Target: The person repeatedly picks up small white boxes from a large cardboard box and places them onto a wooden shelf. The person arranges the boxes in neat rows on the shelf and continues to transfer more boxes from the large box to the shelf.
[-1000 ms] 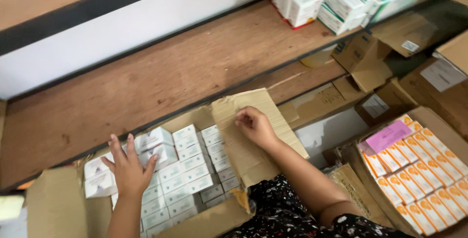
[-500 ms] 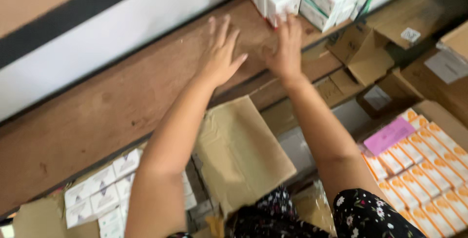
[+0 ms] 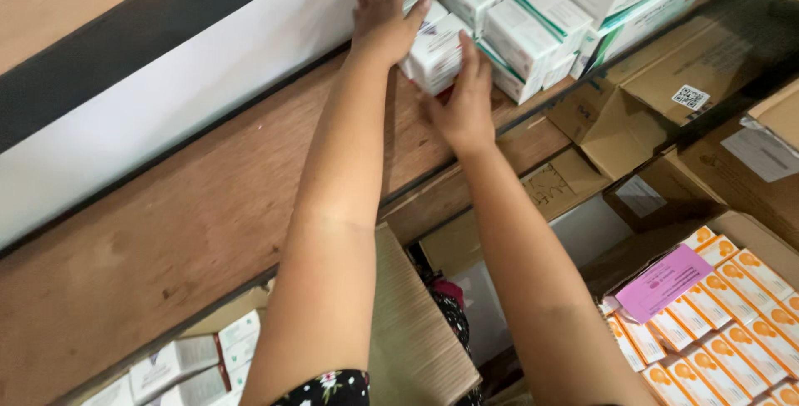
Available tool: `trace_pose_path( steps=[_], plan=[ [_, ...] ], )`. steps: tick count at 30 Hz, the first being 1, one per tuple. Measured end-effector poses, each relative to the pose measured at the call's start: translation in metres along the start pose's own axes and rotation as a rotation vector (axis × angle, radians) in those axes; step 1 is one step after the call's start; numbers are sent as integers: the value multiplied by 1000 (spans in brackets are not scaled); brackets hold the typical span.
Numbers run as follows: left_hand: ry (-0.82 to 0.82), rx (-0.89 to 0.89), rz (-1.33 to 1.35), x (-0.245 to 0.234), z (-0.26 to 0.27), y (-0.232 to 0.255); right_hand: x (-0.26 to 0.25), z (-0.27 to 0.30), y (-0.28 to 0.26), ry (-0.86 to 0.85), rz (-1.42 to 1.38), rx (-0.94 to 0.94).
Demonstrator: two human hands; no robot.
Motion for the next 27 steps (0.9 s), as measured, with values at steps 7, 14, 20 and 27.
trace_pose_path(
  steps=[7, 14, 20, 27],
  plan=[
    [-160, -185, -124, 3, -11, -21, 6, 2, 7, -37, -20, 117],
    [-56, -29, 120, -12, -10, -12, 5, -5, -3, -50, -45, 63],
    [-79, -35, 238, -24, 12, -21, -8, -4, 2, 17, -212, 185],
    [-15, -249, 164, -24, 25, -58, -3, -6, -10, -128, -155, 195]
  ],
)
Point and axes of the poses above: each hand's wrist, its own z-axis away from the middle knuckle, its own x-axis out of the palm, y = z × x, the point moved 9 cm from there along -z, towards the middle knuckle, and after that the axes turned 8 degrees about z, right-handed, at the moved point
